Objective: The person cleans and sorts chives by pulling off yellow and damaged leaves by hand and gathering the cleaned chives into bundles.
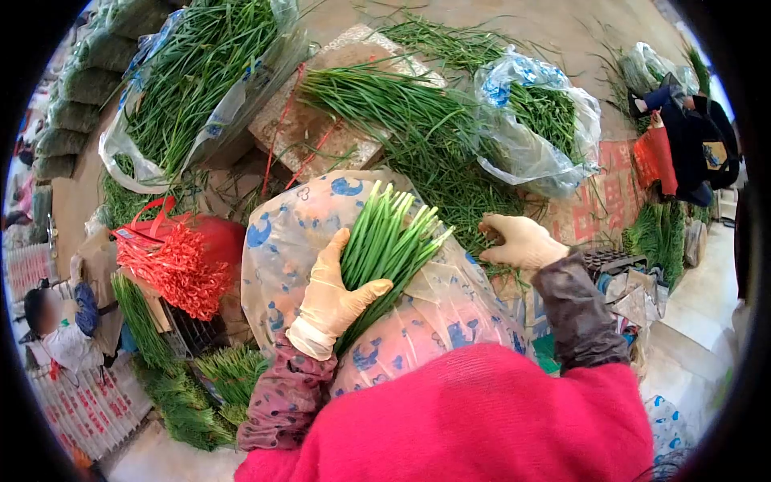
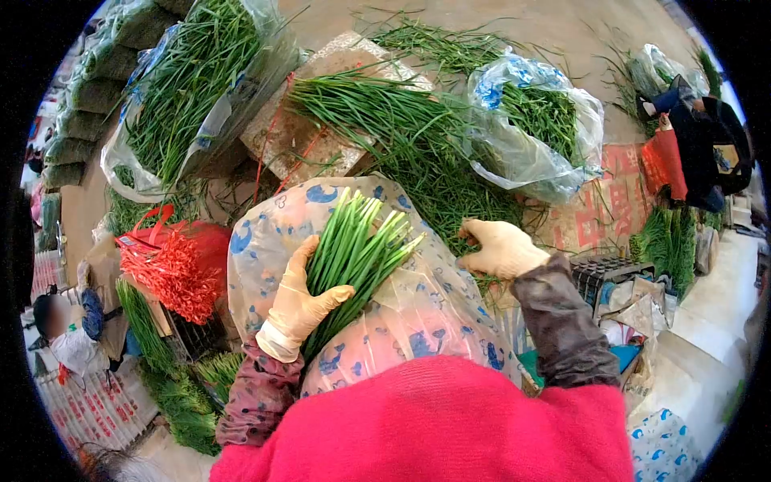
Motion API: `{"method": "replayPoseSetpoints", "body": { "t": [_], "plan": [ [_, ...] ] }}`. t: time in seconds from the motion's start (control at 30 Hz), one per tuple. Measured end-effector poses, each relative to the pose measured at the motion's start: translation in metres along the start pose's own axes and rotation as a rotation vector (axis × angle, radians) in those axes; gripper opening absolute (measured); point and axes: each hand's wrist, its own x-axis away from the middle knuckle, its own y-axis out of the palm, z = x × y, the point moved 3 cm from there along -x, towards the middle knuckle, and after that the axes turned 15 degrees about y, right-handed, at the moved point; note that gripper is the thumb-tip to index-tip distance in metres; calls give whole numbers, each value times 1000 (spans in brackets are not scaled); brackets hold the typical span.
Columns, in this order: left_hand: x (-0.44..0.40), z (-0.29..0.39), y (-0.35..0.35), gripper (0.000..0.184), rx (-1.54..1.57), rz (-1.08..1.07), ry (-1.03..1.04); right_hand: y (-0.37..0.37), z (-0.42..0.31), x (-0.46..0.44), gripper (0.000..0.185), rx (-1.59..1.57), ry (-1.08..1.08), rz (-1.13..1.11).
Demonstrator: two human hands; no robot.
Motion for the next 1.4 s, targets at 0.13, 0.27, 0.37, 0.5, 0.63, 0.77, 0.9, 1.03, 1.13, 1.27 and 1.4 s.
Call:
{"method": "replayPoseSetpoints", "body": {
  "t": [0.13, 0.27, 0.37, 0.5, 0.63, 0.77, 0.9, 1.03, 1.13, 1.27, 1.4],
  "plan": [
    [-2, -5, 3, 77, -245, -41, 18, 33, -11, -36, 59, -559, -225, -260],
    [-7, -20, 4, 57, 167, 87, -84, 43, -28, -57, 62, -617, -266, -289],
    [-2, -16, 10, 39, 493, 218, -143, 46, -36, -57, 48, -635, -246, -215],
    [10, -48, 13, 30, 527, 376, -250, 51, -34, -60, 32, -735, -264, -36],
    [12, -46, 14, 26, 731, 372, -229, 37, -29, -51, 25, -824, -228, 67],
    [15, -48, 14, 27, 771, 384, -245, 7, 12, -73, 19, -924, -220, 346],
    [15, -48, 15, 28, 808, 402, -233, -7, 26, -69, 25, -561, -112, 392],
    [14, -48, 15, 29, 827, 390, -208, 29, -14, -61, 62, -653, -320, -213],
    [19, -52, 13, 27, 767, 463, -197, 50, -19, -53, 88, -641, -333, -450],
    [21, -51, 9, 26, 734, 529, -195, 66, -2, -63, 92, -587, -401, -249],
    [21, -41, 8, 26, 743, 499, -135, 54, -35, -57, 58, -962, -458, -140]
  ]
}}
